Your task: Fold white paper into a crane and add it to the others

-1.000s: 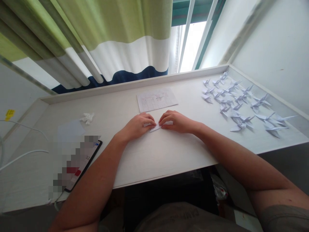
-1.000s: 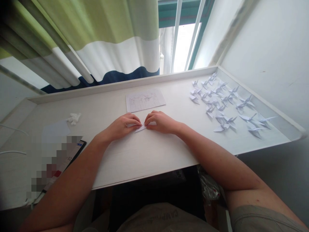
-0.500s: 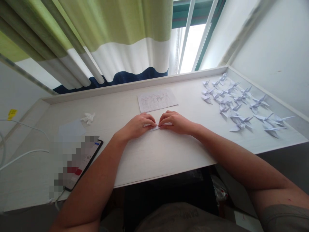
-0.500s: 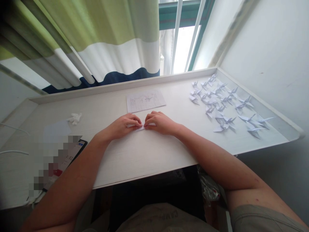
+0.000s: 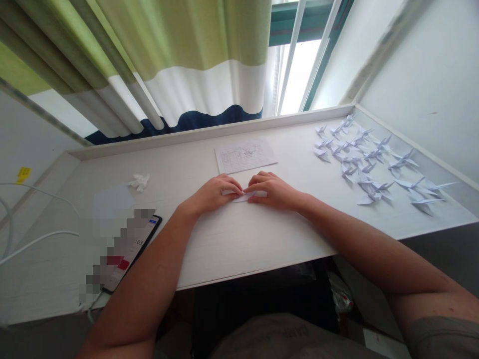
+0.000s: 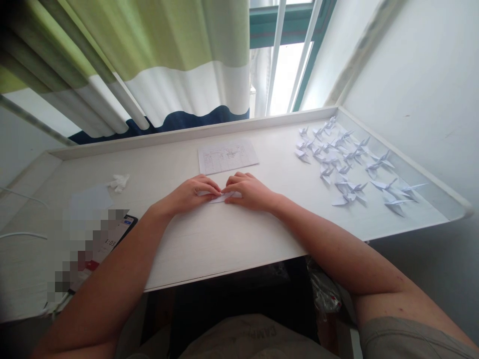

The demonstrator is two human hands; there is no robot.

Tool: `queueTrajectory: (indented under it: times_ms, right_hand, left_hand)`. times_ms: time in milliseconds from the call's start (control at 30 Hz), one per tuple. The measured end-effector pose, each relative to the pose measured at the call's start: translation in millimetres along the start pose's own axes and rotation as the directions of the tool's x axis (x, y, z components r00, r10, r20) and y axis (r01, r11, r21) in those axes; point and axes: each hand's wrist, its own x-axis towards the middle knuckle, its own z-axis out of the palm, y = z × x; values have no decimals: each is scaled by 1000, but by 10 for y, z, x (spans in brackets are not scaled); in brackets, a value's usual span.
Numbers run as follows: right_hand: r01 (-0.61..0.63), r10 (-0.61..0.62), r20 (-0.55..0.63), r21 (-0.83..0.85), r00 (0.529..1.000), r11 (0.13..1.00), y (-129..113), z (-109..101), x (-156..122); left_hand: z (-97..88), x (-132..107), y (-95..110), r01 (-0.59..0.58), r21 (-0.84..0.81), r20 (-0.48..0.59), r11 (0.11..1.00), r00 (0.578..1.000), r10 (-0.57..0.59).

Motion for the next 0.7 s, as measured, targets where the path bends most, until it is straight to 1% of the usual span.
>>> queueTrajectory:
  times_ms: [133,233,300,400,467,600,700]
  right_hand:
    - [31,-31,-1,-103,1000,994,-40,-1,-22]
    - [65,-61,29,-173,998,983,-85,-6,-30]
    - [74,-66,45,-206,997,976,-110,-9,-30]
    - [75,-66,46,-236,997,969,-138,-15,-28]
    - [78,-69,46,-245,997,966,-154,-19,-27]
    - [89,-81,43,-266,996,960,-170,-16,-26]
    - [96,-85,53,-267,995,959,-163,-3,-25]
  left_hand:
    - [-4,-3,-3,-5,-24,-14,1000,1000,5]
    - [-20,-17,-32,5,-45,-27,999,1000,-6]
    - [-38,-31,-54,48,-68,-47,997,998,-51]
    - [-63,-47,-65,156,-101,-90,983,982,-165]
    - [-64,-48,-53,192,-92,-95,977,975,-201]
    - [-31,-28,-16,150,-56,-66,987,986,-154]
    - [-4,-8,-9,147,-57,-69,987,986,-151]
